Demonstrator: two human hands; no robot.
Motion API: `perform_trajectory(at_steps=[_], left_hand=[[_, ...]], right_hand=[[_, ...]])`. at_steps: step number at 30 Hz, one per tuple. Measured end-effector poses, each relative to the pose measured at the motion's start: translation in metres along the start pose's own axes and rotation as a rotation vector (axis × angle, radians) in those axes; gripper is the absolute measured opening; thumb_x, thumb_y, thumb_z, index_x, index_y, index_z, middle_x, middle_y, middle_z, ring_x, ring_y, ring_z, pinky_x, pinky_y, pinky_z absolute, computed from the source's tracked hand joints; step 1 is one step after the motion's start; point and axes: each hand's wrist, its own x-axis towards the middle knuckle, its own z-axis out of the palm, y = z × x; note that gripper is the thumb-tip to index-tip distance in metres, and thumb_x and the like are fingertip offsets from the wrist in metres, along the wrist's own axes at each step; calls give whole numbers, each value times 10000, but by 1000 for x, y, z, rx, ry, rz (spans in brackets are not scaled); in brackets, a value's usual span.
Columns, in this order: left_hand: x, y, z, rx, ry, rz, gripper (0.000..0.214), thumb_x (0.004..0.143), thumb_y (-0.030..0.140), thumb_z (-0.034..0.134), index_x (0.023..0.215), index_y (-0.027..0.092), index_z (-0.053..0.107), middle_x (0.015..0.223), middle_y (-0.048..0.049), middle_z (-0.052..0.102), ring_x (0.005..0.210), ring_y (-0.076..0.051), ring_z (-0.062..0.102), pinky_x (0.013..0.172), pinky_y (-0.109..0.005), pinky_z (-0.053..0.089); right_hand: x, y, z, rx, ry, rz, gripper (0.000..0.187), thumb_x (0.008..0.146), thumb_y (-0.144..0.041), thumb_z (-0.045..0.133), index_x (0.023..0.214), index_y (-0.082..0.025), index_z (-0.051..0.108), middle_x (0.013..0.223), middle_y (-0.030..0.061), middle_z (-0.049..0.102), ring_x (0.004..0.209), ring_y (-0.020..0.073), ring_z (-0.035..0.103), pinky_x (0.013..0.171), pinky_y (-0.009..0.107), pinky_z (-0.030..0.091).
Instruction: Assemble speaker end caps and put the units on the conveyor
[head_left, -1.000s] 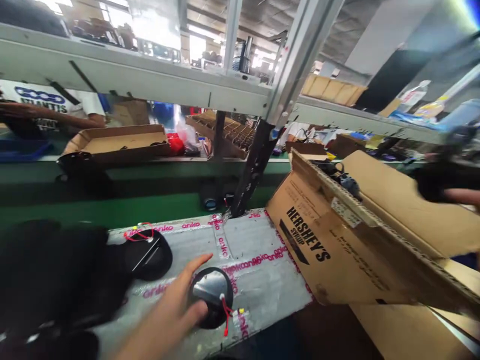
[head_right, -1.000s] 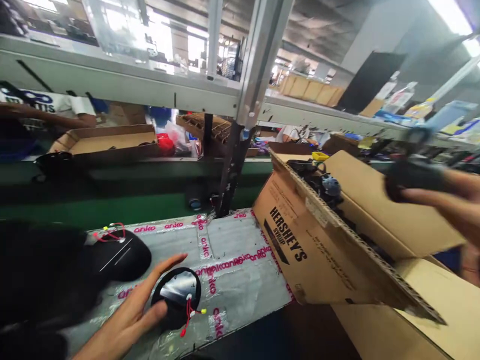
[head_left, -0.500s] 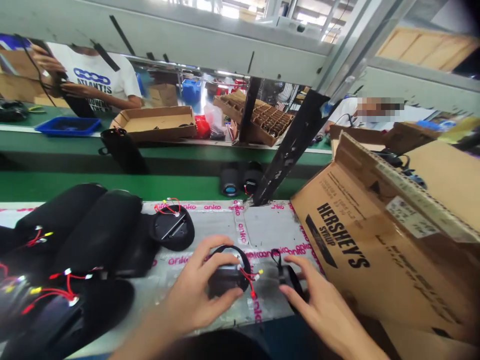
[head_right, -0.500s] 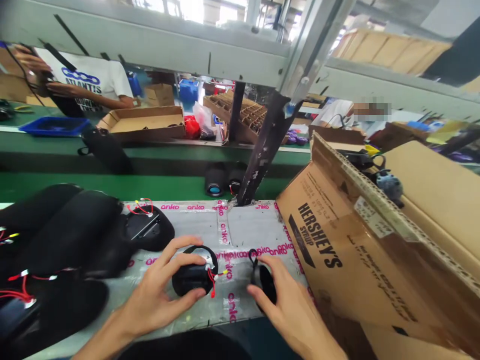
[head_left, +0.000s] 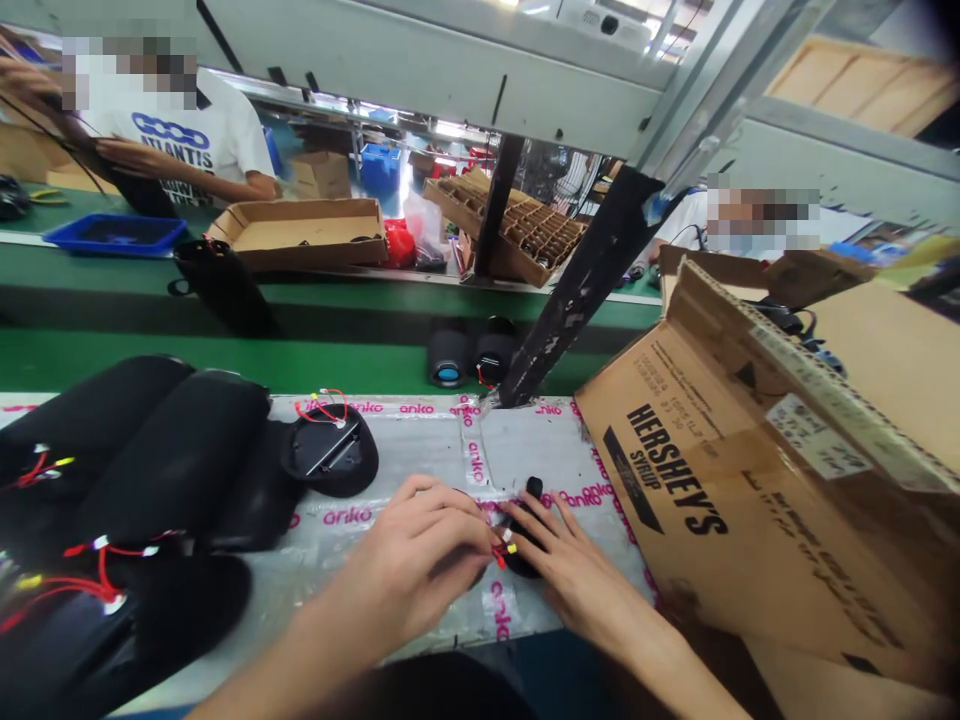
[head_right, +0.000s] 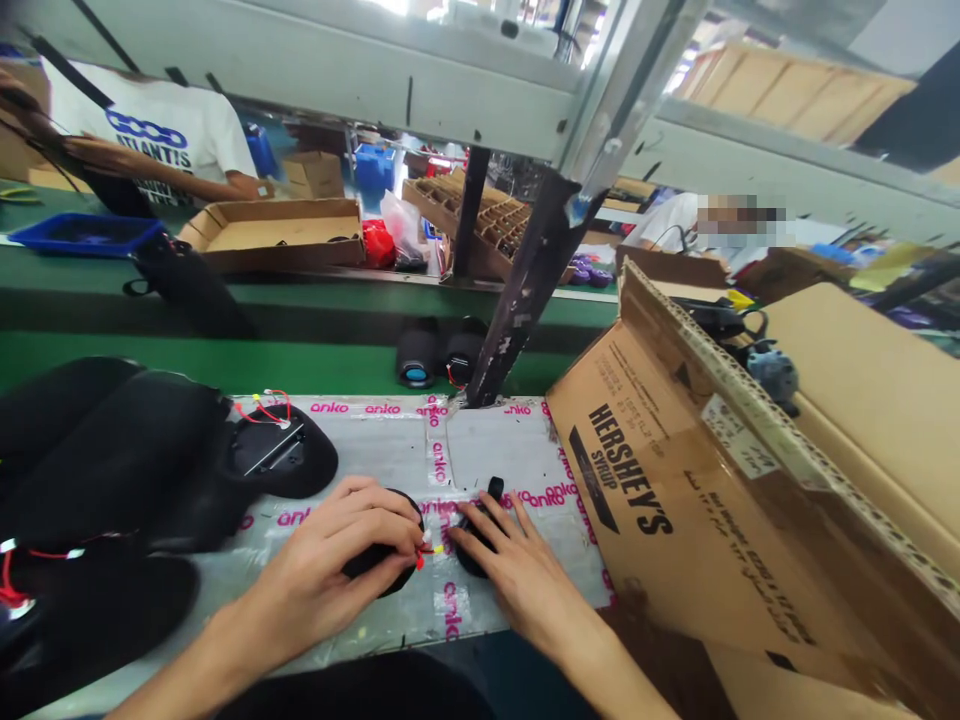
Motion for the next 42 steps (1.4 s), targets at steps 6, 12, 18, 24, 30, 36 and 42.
perform_trajectory(at_steps=[6, 12, 18, 24, 30, 36, 42], left_hand=[[0, 6, 5, -13, 115, -91, 162, 990, 55, 684, 1028, 212, 683, 907, -2, 777, 856, -177, 705, 860, -339, 501], [-1, 2, 11, 2, 127, -14, 143, 998, 84, 723, 1058, 211, 700, 878, -1, 791, 834, -189, 691, 848, -351, 485], [-3, 2, 11, -6, 191, -55, 129, 1001, 84, 724, 1039, 205, 703, 881, -18, 770, 833, -181, 695, 836, -332, 523], [-2, 6, 12, 10, 216, -110, 121, 981, 77, 717, 999, 196, 705, 884, -33, 759, 827, -184, 700, 805, -325, 554], [2, 6, 12, 23, 189, -79, 137, 965, 76, 722, 1010, 204, 704, 857, -22, 766, 800, -182, 710, 798, -330, 553], [2, 6, 15, 35, 219, -98, 127, 979, 80, 706, 1010, 202, 701, 882, -35, 773, 808, -183, 721, 783, -327, 564], [-5, 5, 18, 34, 268, -107, 175, 991, 80, 701, 1093, 222, 694, 979, -44, 790, 904, -199, 744, 845, -339, 598]], right_hand=[[5, -5, -9, 943, 304, 111, 746, 934, -403, 733, 1639, -327, 501, 1649, 123, 571, 1518, 388, 542, 1260, 625, 429], [23, -28, -3, 1692, 469, 34, 670, 1022, -713, 501, 1507, -282, 670, 1482, 140, 726, 1392, 415, 660, 1132, 593, 550], [31, -40, -5, 1585, 512, 12, 647, 1019, -687, 556, 1521, -292, 660, 1542, 107, 680, 1442, 371, 618, 1210, 521, 487], [14, -33, -5, 1316, 528, -1, 759, 981, -759, 592, 1585, -299, 598, 1609, 105, 610, 1485, 384, 561, 1248, 509, 438], [9, -37, -20, 1115, 560, 9, 786, 930, -826, 633, 1561, -358, 621, 1577, 63, 632, 1448, 368, 589, 1233, 452, 467], [9, -50, -29, 1126, 449, 18, 799, 901, -810, 691, 1543, -339, 621, 1519, 99, 664, 1290, 375, 701, 1070, 447, 601], [6, -69, -31, 1194, 377, 133, 882, 838, -589, 910, 1596, -363, 520, 1486, 103, 702, 1317, 341, 718, 1114, 421, 595]])
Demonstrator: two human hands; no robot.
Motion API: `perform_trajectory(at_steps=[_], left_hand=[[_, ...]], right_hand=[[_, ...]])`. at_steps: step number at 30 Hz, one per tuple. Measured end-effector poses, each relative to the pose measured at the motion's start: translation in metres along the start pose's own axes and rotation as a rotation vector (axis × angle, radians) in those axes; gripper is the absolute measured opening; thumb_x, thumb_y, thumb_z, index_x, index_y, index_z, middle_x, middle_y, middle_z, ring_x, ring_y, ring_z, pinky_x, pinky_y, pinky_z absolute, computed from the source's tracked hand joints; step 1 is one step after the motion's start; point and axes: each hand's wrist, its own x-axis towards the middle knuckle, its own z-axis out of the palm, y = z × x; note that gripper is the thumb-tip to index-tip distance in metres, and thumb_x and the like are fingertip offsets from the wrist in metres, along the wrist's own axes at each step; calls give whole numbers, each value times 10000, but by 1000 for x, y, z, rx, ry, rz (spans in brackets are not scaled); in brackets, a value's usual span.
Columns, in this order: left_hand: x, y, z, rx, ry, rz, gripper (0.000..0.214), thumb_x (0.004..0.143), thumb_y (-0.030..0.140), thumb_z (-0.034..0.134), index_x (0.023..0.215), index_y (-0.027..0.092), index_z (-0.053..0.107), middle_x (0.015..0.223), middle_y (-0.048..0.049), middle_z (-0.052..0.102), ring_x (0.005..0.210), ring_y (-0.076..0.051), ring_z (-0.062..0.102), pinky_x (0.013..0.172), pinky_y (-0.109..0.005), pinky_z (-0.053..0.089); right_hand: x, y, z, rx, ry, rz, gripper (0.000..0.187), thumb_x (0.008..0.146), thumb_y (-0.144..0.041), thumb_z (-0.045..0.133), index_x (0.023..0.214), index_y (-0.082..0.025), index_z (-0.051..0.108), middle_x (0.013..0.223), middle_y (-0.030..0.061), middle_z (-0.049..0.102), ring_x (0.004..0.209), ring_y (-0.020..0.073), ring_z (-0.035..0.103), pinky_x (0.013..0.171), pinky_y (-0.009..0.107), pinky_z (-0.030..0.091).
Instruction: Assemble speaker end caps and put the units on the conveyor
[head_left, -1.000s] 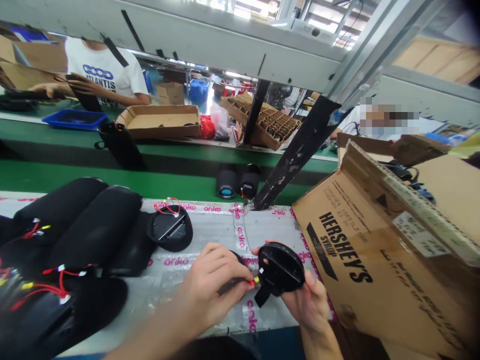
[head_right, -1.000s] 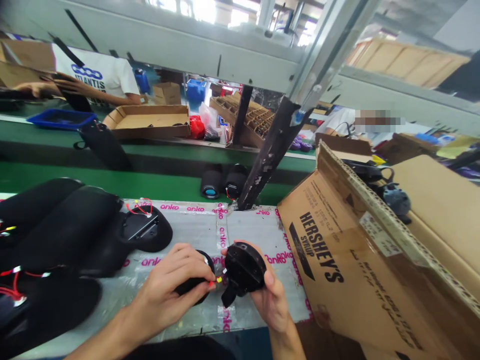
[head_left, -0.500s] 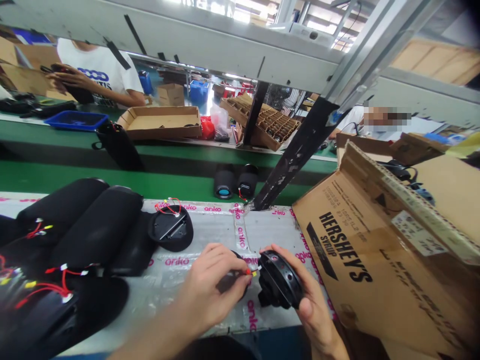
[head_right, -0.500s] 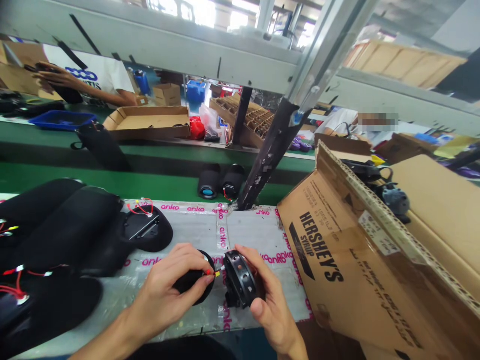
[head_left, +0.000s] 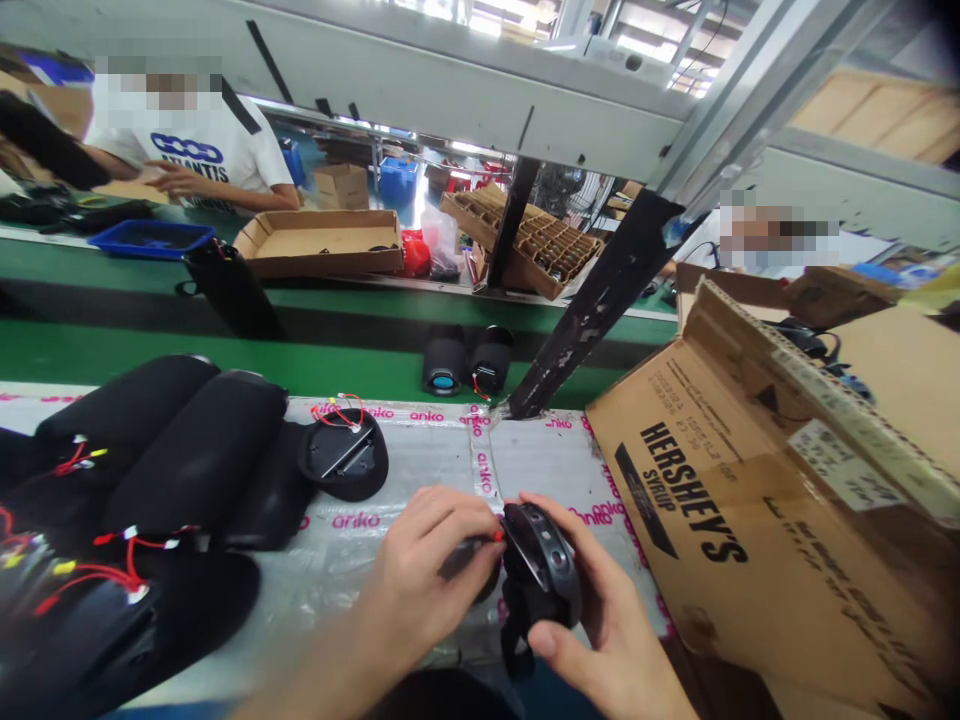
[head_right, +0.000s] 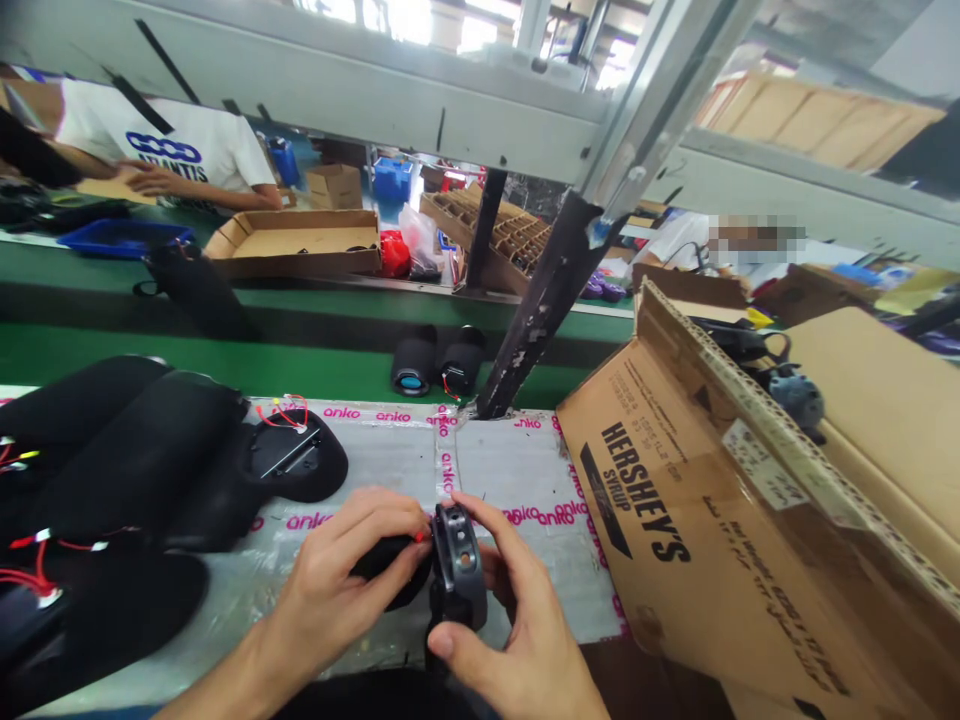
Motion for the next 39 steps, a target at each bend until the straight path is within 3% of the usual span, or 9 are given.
perform_trajectory(at_steps=[3, 5, 10, 16, 20, 24, 30, 35, 39], left_hand=[[-5, -2, -1, -63, 82, -110, 214, 959, 99, 774, 1080, 233, 660, 967, -22, 770, 894, -185, 751, 810, -302, 609], [-7, -3, -1, -68, 108, -72, 222, 959, 77, 775, 1059, 229, 648, 919, -7, 754, 845, -173, 735, 796, -305, 600], [-6, -1, -5, 70, 49, 167, 275, 993, -17, 661, 1156, 204, 684, 979, -42, 767, 864, -188, 714, 885, -400, 575], [-8, 8, -13, 172, -48, 113, 255, 1008, 8, 634, 1153, 206, 704, 1007, -70, 729, 926, -212, 691, 843, -361, 575], [-7, 12, -14, 210, -113, 82, 209, 1046, 45, 613, 1160, 195, 704, 997, -67, 719, 895, -201, 676, 814, -340, 555], [-1, 10, -14, 169, -119, 81, 181, 1053, 94, 654, 1191, 207, 685, 955, -47, 755, 831, -193, 680, 794, -348, 529], [5, 0, -23, 70, -152, 110, 157, 991, 87, 729, 1047, 232, 707, 1103, -48, 814, 1005, -229, 756, 996, -429, 524], [-5, -5, -15, -8, -64, 2, 188, 977, 45, 690, 1028, 224, 716, 1059, -60, 787, 1023, -221, 743, 937, -367, 586], [-22, -8, -7, -133, 26, -177, 198, 1020, 102, 606, 1117, 238, 713, 1313, -119, 718, 1251, -250, 707, 1003, -358, 598]], right_hand=[[4, 2, 6, 100, 24, 3, 790, 847, -597, 897, 1529, -344, 589, 1456, 107, 728, 1245, 325, 766, 1070, 412, 630], [6, 4, 9, 105, 79, -35, 763, 842, -632, 887, 1488, -314, 636, 1458, 118, 730, 1290, 337, 745, 1102, 424, 615], [6, 7, 13, 84, 116, -74, 734, 881, -630, 849, 1494, -277, 653, 1499, 141, 708, 1383, 364, 689, 1181, 471, 563], [3, 8, 14, 96, 132, -62, 753, 864, -616, 871, 1499, -278, 648, 1522, 146, 695, 1388, 374, 687, 1162, 481, 578], [-3, 6, 14, 83, 102, -34, 825, 832, -586, 914, 1545, -314, 603, 1494, 134, 712, 1324, 364, 730, 1100, 444, 623], [-8, 5, 13, 10, 128, -9, 921, 776, -595, 956, 1570, -306, 590, 1510, 154, 699, 1341, 392, 715, 1115, 480, 612], [-7, 0, 13, 79, 101, 36, 1060, 657, -651, 1007, 1560, -265, 608, 1459, 175, 728, 1287, 408, 740, 1065, 491, 644], [-8, -10, 16, 3, 11, 98, 941, 785, -383, 968, 1616, -317, 531, 1482, 140, 693, 1093, 310, 790, 935, 453, 690], [-1, -11, 25, -93, 74, 18, 861, 793, -264, 940, 1556, -369, 555, 1255, 58, 748, 796, 195, 739, 746, 352, 681]])
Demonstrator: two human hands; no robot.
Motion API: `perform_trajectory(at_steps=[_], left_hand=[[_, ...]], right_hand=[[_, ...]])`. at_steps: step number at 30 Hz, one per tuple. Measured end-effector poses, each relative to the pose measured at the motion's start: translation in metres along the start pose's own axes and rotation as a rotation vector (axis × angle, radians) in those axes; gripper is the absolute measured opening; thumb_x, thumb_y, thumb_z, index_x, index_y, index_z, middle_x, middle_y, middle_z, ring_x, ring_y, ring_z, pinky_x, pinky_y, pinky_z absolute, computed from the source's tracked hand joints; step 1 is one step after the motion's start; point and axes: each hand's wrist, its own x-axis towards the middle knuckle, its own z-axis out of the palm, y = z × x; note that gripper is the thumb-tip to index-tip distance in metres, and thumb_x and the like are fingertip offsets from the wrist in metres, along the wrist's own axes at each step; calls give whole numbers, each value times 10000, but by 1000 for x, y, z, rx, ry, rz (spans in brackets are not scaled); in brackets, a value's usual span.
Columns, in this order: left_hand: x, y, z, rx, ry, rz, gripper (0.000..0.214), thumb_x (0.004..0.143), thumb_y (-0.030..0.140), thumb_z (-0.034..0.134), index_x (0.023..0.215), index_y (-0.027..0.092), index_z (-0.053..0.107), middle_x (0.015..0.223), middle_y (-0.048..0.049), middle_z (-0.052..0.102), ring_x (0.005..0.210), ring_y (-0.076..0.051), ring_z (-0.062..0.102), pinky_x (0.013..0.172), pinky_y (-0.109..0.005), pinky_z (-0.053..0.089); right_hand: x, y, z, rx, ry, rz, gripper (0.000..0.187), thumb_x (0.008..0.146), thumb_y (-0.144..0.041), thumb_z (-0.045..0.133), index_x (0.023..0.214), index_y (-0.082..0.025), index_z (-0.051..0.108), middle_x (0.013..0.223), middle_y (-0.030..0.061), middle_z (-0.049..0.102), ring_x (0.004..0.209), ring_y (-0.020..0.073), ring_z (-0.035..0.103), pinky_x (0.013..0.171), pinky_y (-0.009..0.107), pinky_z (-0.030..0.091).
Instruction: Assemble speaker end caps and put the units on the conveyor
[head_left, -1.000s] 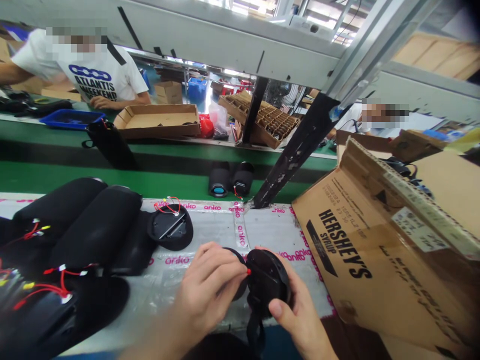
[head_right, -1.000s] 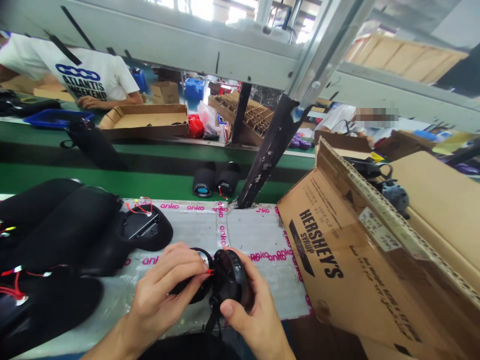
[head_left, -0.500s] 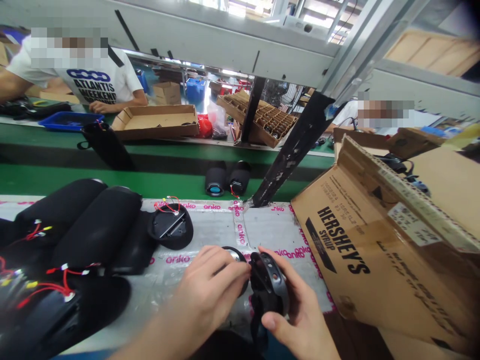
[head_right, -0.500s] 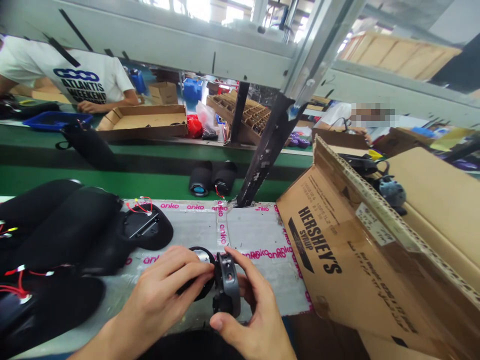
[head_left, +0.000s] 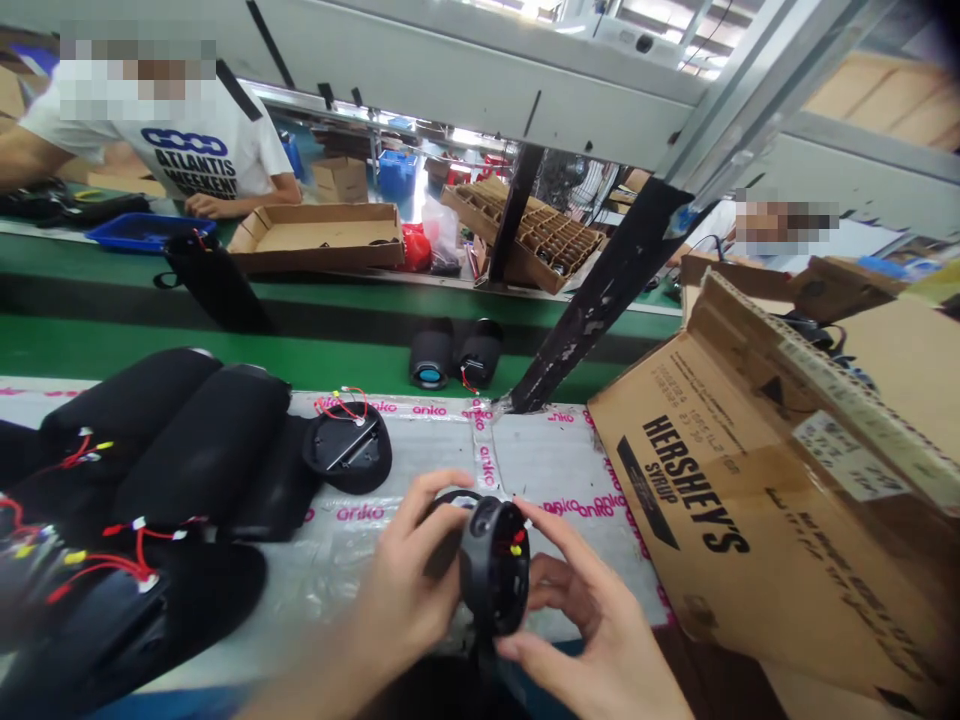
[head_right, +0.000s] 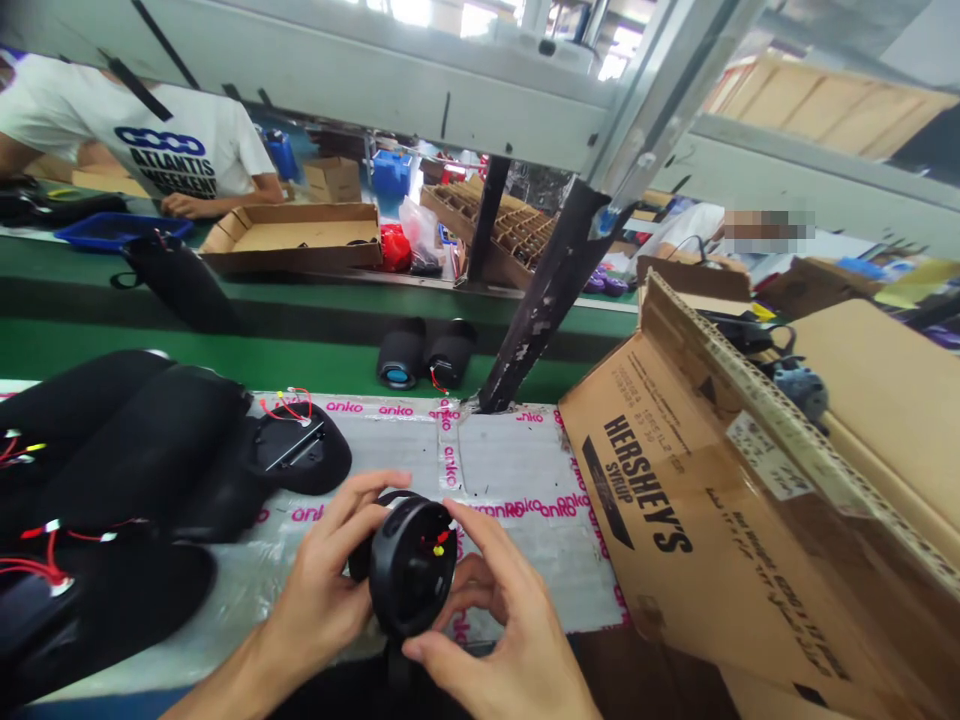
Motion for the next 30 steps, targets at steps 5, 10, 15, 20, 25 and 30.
perform_trajectory(at_steps=[5, 10, 15, 20, 25, 30], left_hand=[[-6, -11, -10, -429, 74, -196, 339, 1155, 444, 431, 1362, 271, 636, 1461, -119, 709, 1408, -273, 661, 1153, -401, 564], [-5, -16, -14, -265, -161, -282, 447, 1140, 506, 458, 1449, 257, 662, 1456, -98, 723, 1308, -284, 704, 1129, -392, 555], [-13, -17, 1, -285, -50, -290, 493, 1156, 501, 378, 1484, 226, 622, 1448, -113, 725, 1241, -272, 721, 1064, -363, 560], [-15, -10, 4, -317, -53, -463, 510, 1158, 526, 354, 1454, 223, 638, 1376, -100, 753, 1194, -279, 722, 1051, -360, 541], [-20, -15, -14, -354, -163, -418, 614, 1122, 641, 401, 1602, 279, 523, 1659, -77, 562, 1530, -327, 519, 1266, -399, 421], [-24, -48, -46, -79, -360, -166, 894, 924, 672, 766, 1688, 385, 402, 1714, -74, 515, 1538, -368, 542, 1272, -450, 470]], right_hand=[[16, 5, 22, -378, 192, -184, 788, 646, -429, 1053, 1307, -321, 639, 1135, 38, 682, 815, 221, 644, 755, 374, 626], [17, 18, 28, -283, 130, -155, 712, 775, -607, 922, 1297, -286, 558, 1267, 70, 633, 1021, 272, 660, 876, 375, 600], [12, 40, 33, 30, 187, -98, 392, 1073, -504, 607, 1413, -323, 531, 1284, 49, 624, 1098, 231, 630, 989, 336, 560], [12, 51, 50, 123, 291, -151, 367, 1057, -405, 671, 1404, -321, 588, 1290, 50, 662, 1048, 204, 666, 934, 297, 594], [11, 45, 55, 129, 444, -152, 276, 1018, -378, 736, 1282, -305, 766, 1338, 59, 745, 1271, 253, 696, 1100, 364, 577], [11, 35, 53, 119, 422, -94, 304, 998, -421, 756, 1255, -280, 838, 1373, 104, 791, 1340, 333, 712, 1190, 537, 551]])
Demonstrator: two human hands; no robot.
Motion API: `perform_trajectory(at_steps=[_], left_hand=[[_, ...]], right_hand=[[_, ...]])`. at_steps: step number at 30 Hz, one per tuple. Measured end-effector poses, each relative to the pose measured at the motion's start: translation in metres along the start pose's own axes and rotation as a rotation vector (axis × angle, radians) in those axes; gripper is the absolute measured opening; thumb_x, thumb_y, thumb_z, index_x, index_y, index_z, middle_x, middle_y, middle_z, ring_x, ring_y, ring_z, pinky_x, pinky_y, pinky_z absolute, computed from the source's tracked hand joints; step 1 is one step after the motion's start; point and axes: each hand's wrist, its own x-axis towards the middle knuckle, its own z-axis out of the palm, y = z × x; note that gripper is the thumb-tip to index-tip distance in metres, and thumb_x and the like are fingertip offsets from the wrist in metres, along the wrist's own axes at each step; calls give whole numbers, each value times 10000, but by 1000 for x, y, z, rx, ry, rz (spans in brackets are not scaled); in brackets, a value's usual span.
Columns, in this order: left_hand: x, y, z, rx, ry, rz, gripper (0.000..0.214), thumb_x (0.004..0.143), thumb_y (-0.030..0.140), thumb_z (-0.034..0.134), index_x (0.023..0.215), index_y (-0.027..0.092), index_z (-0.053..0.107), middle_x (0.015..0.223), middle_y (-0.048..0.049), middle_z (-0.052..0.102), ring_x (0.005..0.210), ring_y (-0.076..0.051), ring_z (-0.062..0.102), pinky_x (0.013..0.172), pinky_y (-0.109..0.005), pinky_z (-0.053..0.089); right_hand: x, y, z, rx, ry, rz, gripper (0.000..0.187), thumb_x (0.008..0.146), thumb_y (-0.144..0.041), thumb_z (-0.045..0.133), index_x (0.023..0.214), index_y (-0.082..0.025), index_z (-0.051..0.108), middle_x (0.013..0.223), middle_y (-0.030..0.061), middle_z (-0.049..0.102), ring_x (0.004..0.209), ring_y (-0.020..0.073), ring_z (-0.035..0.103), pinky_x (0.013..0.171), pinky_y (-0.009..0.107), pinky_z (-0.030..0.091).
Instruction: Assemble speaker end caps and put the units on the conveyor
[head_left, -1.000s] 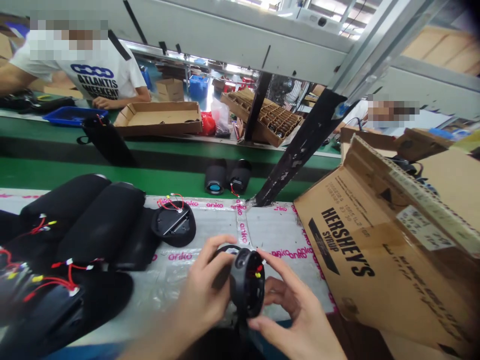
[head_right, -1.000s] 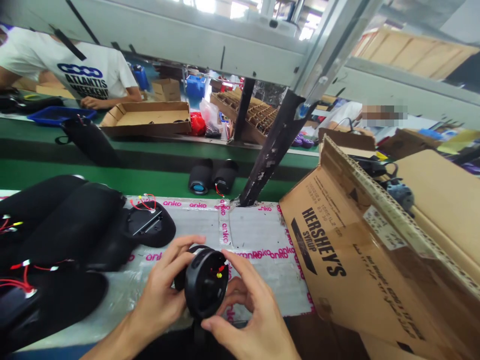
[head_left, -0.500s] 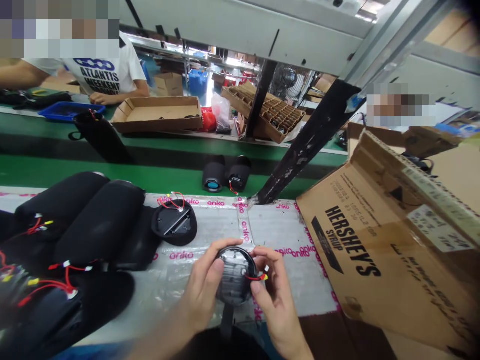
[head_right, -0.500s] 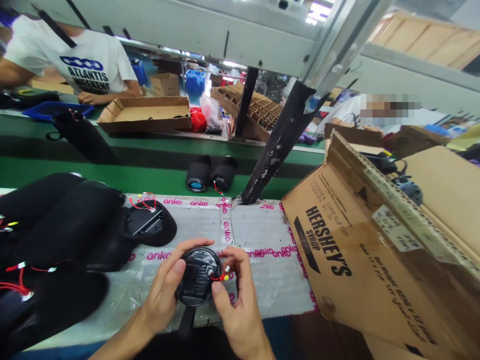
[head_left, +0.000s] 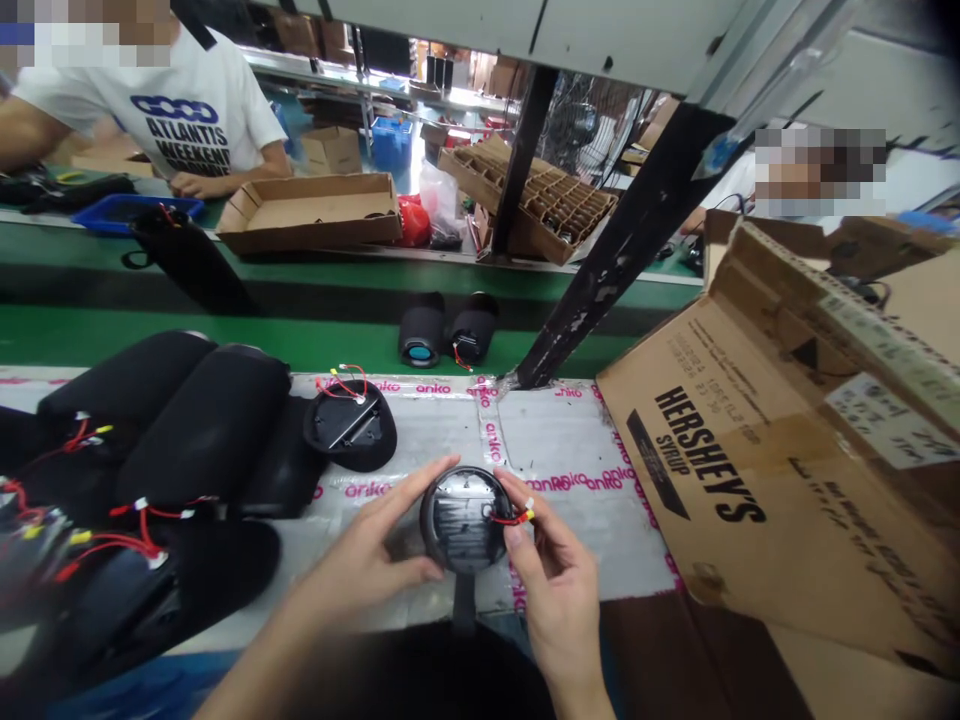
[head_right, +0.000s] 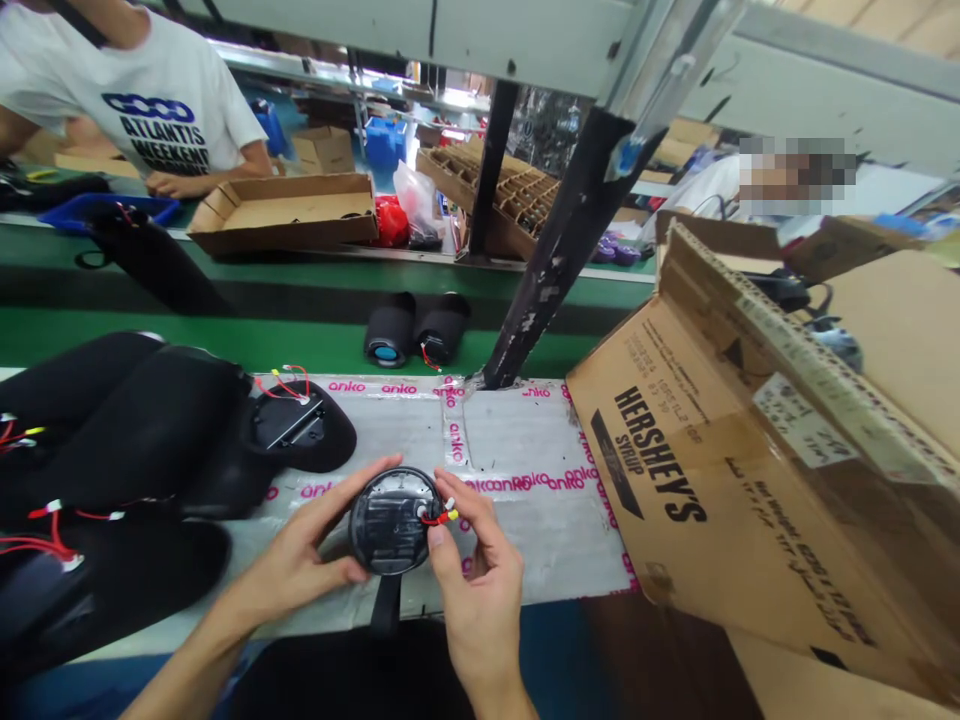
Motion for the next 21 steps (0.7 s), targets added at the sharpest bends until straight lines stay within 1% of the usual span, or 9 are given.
perform_trajectory(at_steps=[3, 5, 8, 10, 13, 14, 16, 19, 21], left_hand=[[0, -14, -7, 216, 15, 137, 1017, 855, 615, 845, 1711, 393, 343, 1653, -101, 589, 1467, -367, 623, 1240, -470, 515], [0, -16, -4, 266, 19, 208, 1025, 885, 637, 811, 1728, 344, 308, 1650, -136, 584, 1474, -376, 613, 1242, -480, 513], [-4, -10, 6, 218, -6, 156, 926, 1018, 577, 696, 1752, 269, 222, 1746, -179, 432, 1569, -397, 491, 1295, -524, 441], [-10, -4, 14, 143, -16, 98, 905, 1057, 531, 632, 1764, 261, 136, 1805, -175, 306, 1633, -402, 379, 1335, -560, 363], [-22, 4, 31, -55, -11, 59, 903, 1060, 688, 513, 1765, 270, 134, 1839, -146, 211, 1676, -412, 271, 1370, -589, 266], [-25, 6, 39, -136, 24, 50, 912, 1041, 767, 456, 1756, 267, 190, 1832, -141, 236, 1673, -415, 275, 1373, -587, 257], [-30, 10, 57, -260, 167, 64, 911, 1007, 853, 387, 1698, 259, 347, 1766, -141, 386, 1644, -399, 345, 1370, -558, 277], [-29, 13, 81, -227, 419, 174, 670, 1084, 714, 405, 1567, 262, 510, 1593, -112, 605, 1567, -323, 479, 1374, -497, 263], [-26, 14, 89, -120, 486, 232, 557, 1137, 590, 367, 1539, 250, 548, 1583, -97, 628, 1566, -287, 488, 1379, -470, 241]], right_hand=[[-2, -4, 0, -32, -16, 46, 362, 1014, -461, 728, 1310, -278, 827, 1413, 114, 774, 1386, 361, 691, 1228, 598, 506], [-4, -7, 1, -61, -6, 59, 383, 1026, -463, 710, 1347, -279, 810, 1433, 112, 762, 1399, 362, 685, 1231, 596, 503], [-6, -9, 2, -94, 3, 27, 368, 1039, -436, 693, 1356, -285, 805, 1439, 103, 759, 1385, 342, 700, 1207, 539, 541], [-8, -7, 3, -87, 24, 1, 344, 1044, -402, 684, 1347, -295, 807, 1418, 92, 773, 1351, 319, 727, 1173, 483, 579], [-21, 4, 2, -66, 67, -45, 316, 1033, -321, 696, 1326, -300, 813, 1377, 83, 796, 1294, 302, 764, 1103, 435, 638], [-28, 10, 2, -61, 85, -72, 308, 1024, -294, 703, 1308, -296, 820, 1366, 86, 802, 1284, 307, 770, 1086, 438, 652], [-45, 23, 1, -58, 133, -135, 300, 1007, -258, 712, 1281, -282, 833, 1358, 97, 804, 1290, 328, 765, 1077, 467, 658], [-68, 37, -1, -87, 219, -205, 309, 1003, -251, 713, 1286, -275, 835, 1354, 110, 804, 1284, 356, 764, 1089, 514, 641], [-76, 39, -1, -119, 242, -212, 312, 1014, -256, 710, 1301, -278, 830, 1346, 109, 806, 1264, 368, 774, 1104, 546, 625]])
